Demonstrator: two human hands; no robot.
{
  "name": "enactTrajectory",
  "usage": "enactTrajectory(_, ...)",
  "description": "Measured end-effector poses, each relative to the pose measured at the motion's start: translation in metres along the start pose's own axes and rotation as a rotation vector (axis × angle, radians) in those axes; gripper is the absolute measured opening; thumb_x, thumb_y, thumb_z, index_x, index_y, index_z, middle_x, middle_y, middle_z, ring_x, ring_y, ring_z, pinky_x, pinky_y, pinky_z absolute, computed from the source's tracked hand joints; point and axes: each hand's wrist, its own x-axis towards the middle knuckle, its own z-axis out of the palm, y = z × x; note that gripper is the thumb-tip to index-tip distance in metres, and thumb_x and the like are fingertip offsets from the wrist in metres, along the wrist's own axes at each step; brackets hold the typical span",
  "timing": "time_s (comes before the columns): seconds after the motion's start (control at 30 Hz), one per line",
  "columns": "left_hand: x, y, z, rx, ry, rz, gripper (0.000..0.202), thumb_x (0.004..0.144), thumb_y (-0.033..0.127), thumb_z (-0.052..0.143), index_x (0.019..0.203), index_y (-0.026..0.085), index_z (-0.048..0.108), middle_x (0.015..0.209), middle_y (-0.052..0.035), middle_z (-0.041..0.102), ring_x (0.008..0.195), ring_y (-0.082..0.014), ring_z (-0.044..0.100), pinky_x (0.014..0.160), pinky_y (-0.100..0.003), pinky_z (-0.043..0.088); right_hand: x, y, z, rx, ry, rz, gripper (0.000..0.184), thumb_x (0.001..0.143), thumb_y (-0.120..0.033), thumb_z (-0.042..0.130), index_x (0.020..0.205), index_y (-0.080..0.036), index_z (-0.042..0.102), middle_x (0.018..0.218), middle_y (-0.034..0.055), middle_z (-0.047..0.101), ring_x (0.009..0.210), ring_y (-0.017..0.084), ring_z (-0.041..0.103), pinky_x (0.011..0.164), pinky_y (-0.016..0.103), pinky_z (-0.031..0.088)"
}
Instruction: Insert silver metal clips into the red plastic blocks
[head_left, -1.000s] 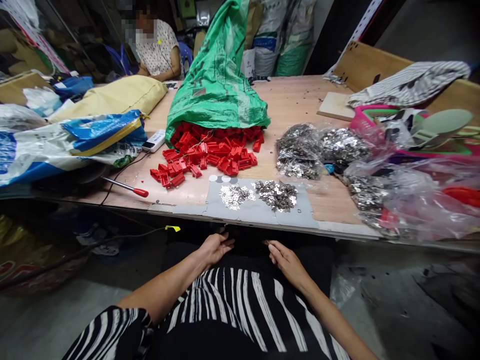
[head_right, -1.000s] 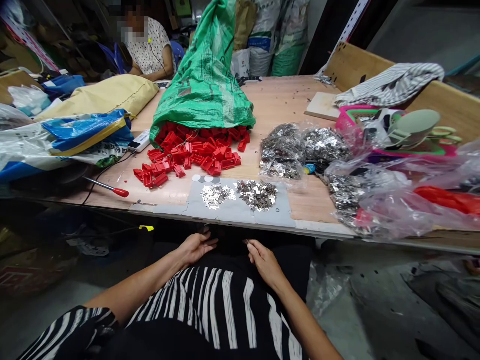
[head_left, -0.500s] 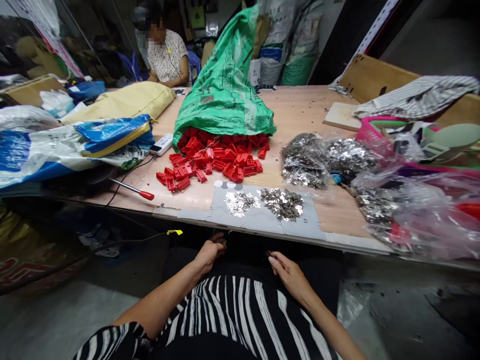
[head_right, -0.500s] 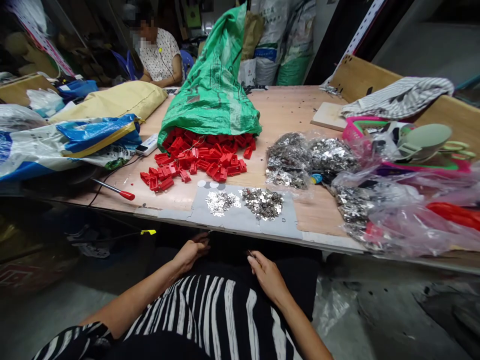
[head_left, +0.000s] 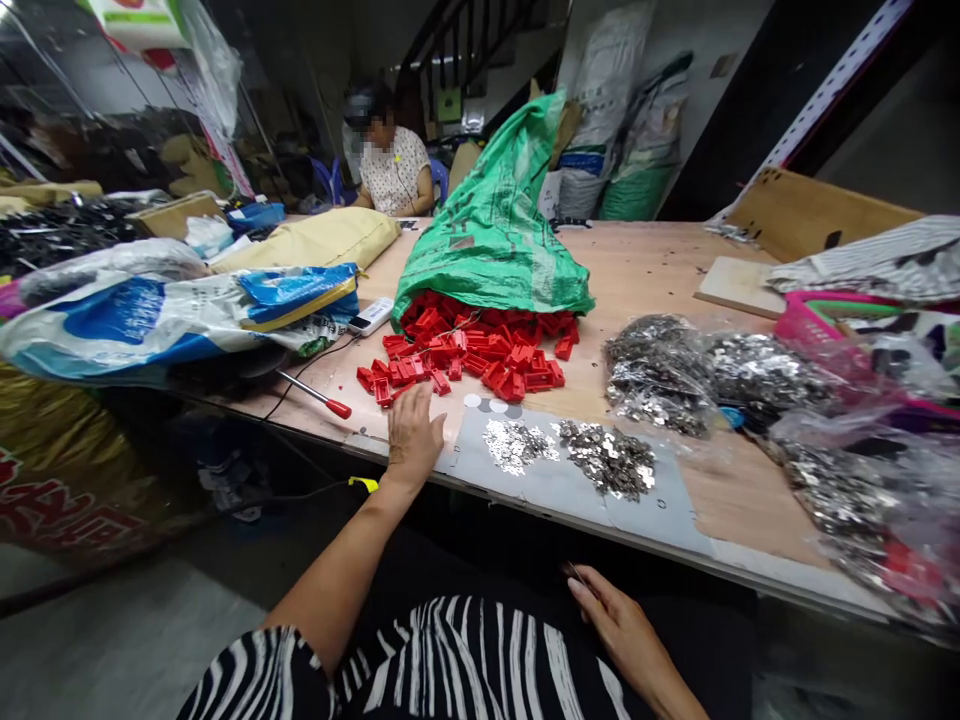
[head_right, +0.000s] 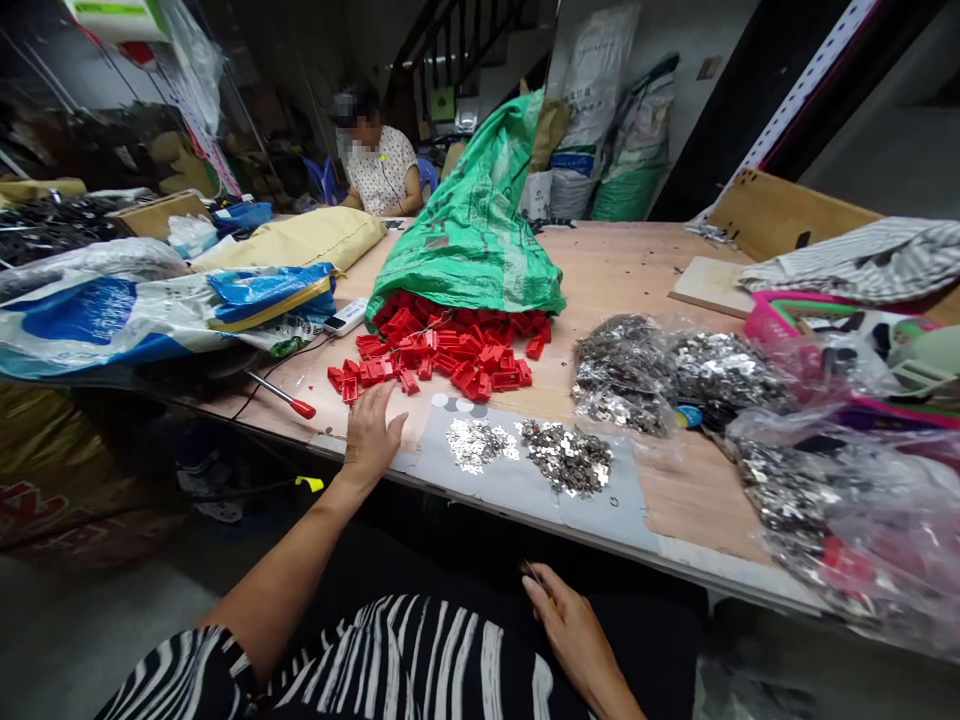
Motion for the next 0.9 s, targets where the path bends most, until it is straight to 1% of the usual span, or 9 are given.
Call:
enactTrajectory(0.1,0.018,-0.019,0.004,0.383,0.061,-0.040,0.064,0.077,0.016,0.064,0.138,0.016,0.041,0.142,-0.0183,0.042,0.134,-0.0365,0.029,0.108,-0.055,0.021,0.001,0.003,0.000,-0.009,0.004,0.012,0.043,0.085,-0.057,0.045,0.103,-0.023,0.065,0.059,-0.0007,0.058,0.058,0.018,0.058,0.056,0.026,0.046)
enactTrajectory(0.17,0.022,-0.027,0.007,0.478,0.049,-0.041,0.060,0.079,0.018,0.061,0.136,0.016,0.043,0.136,-0.0185,0.049,0.133,-0.0367,0.029,0.106,-0.055,0.023,0.002,0.004,0.001,-0.017,0.005,0.018,0.045,0.085,-0.058,0.044,0.103,-0.023,0.066,0.058,-0.0004,0.058,0.057,0.018,0.058,0.055,0.026,0.046)
enactTrajectory(0.23,0.020,-0.031,0.010,0.462,0.022,0.004,0.046,0.083,0.018,0.055,0.129,0.018,0.051,0.126,-0.0168,0.055,0.131,-0.0349,0.032,0.106,-0.053,0.022,0.002,0.006,0.001,-0.021,0.008,0.014,0.045,0.085,-0.058,0.043,0.103,-0.023,0.066,0.057,-0.0004,0.057,0.056,0.018,0.057,0.054,0.026,0.045)
enactTrajectory(0.3,0.015,-0.032,0.012,0.391,-0.025,0.056,0.034,0.086,0.017,0.051,0.119,0.020,0.059,0.115,-0.0142,0.060,0.123,-0.0319,0.042,0.106,-0.049,0.024,0.003,0.006,0.002,-0.018,0.014,0.010,0.046,0.085,-0.059,0.043,0.103,-0.023,0.066,0.057,-0.0004,0.057,0.057,0.018,0.057,0.054,0.026,0.046)
enactTrajectory(0.4,0.004,-0.030,0.009,0.300,-0.100,0.099,0.026,0.086,0.015,0.051,0.107,0.021,0.065,0.102,-0.0107,0.064,0.103,-0.0267,0.054,0.098,-0.042,0.034,0.004,-0.002,-0.001,0.003,0.015,0.008,0.046,0.086,-0.059,0.043,0.103,-0.022,0.066,0.063,0.0009,0.061,0.060,0.018,0.058,0.058,0.026,0.048)
enactTrajectory(0.5,-0.009,-0.024,0.003,0.207,-0.120,0.125,0.024,0.087,0.014,0.049,0.102,0.022,0.066,0.099,-0.0085,0.064,0.098,-0.0232,0.055,0.091,-0.035,0.041,0.003,-0.027,-0.010,0.016,0.029,-0.022,0.043,0.086,-0.057,0.044,0.100,-0.022,0.066,0.074,0.0021,0.066,0.061,0.017,0.059,0.061,0.026,0.049)
enactTrajectory(0.63,-0.030,-0.010,-0.005,-0.257,-0.124,0.058,0.016,0.085,0.020,0.056,0.097,0.022,0.067,0.095,-0.0055,0.064,0.091,-0.0195,0.059,0.083,-0.029,0.045,0.006,-0.076,-0.031,-0.078,0.094,-0.124,0.038,0.089,-0.053,0.044,0.093,-0.022,0.065,0.068,0.0008,0.064,0.060,0.016,0.057,0.055,0.023,0.045)
enactTrajectory(0.73,-0.045,0.003,-0.009,-0.470,-0.226,-0.044,0.013,0.082,0.026,0.062,0.093,0.021,0.068,0.093,-0.0047,0.063,0.085,-0.0180,0.060,0.072,-0.026,0.047,0.019,-0.105,-0.045,-0.130,0.212,-0.231,0.031,0.091,-0.047,0.045,0.092,-0.022,0.063,0.087,0.0059,0.070,0.078,0.019,0.063,0.070,0.027,0.049)
enactTrajectory(0.9,-0.062,0.019,-0.015,-0.550,-0.274,-0.030,0.005,0.075,0.023,0.071,0.077,0.019,0.071,0.087,-0.0042,0.060,0.083,-0.0166,0.057,0.072,-0.023,0.044,0.052,-0.119,-0.051,-0.313,0.359,-0.286,0.025,0.088,-0.033,0.045,0.103,-0.020,0.061,0.103,0.0099,0.068,0.089,0.024,0.064,0.079,0.036,0.049)
